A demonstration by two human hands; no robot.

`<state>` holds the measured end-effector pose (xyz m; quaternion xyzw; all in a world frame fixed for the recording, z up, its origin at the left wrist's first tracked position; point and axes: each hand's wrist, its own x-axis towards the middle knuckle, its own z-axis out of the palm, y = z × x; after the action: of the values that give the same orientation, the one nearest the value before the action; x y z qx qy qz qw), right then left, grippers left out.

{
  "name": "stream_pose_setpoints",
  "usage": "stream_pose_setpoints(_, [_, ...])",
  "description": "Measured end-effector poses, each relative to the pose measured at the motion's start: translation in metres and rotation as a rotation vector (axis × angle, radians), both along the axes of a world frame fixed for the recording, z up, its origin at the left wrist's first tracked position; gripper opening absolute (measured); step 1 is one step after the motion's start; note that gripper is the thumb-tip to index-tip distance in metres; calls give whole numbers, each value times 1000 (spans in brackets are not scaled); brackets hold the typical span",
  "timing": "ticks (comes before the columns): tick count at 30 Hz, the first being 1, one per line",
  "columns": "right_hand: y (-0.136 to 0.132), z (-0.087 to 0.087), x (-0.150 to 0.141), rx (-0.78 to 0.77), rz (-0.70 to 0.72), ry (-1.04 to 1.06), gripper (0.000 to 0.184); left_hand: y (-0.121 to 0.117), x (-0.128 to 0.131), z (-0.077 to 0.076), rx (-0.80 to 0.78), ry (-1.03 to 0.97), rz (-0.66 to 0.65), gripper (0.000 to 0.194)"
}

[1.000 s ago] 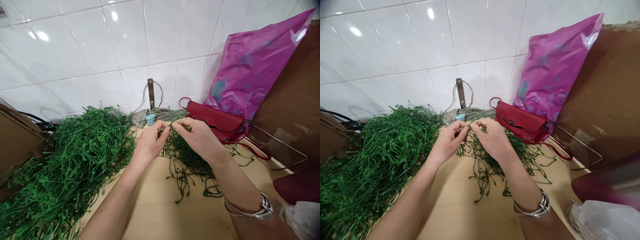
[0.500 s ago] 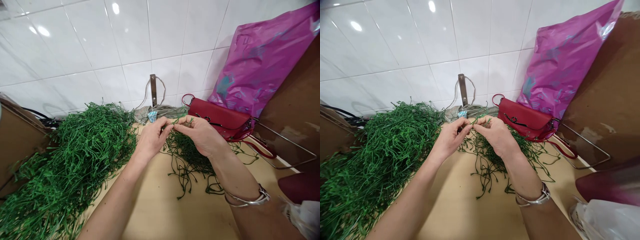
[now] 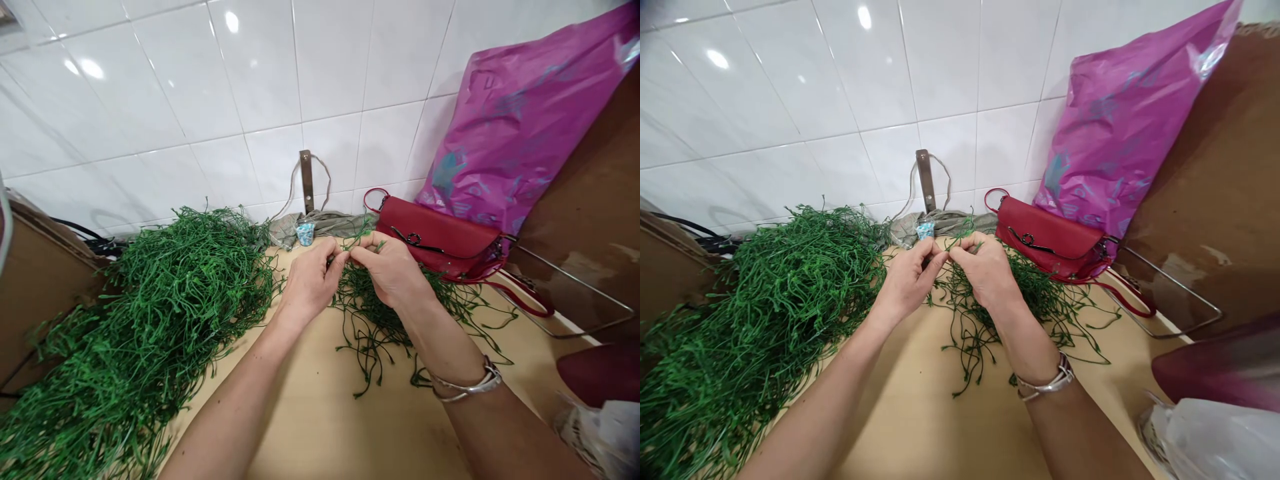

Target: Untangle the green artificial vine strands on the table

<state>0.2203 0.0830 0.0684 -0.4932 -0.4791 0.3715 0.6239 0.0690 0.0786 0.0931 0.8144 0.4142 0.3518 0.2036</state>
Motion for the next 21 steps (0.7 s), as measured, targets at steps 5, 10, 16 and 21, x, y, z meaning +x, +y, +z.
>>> stream_pose_setpoints(5, [-4,4,4,-34,108,31,26,-1,0,4,-73,43,55,22])
stream_pose_setpoints(10, [-8,4,8,-82,243,94,31,0,-1,5,-107,127,63,34])
stream_pose_setpoints(16, [-2,-5,-2,4,48,-47,22,4,2,-3,-17,135,61,41])
stream_pose_setpoints(21, [14,-13,22,-7,-210,-66,25,-14,3,16,-31,-104,-32,40])
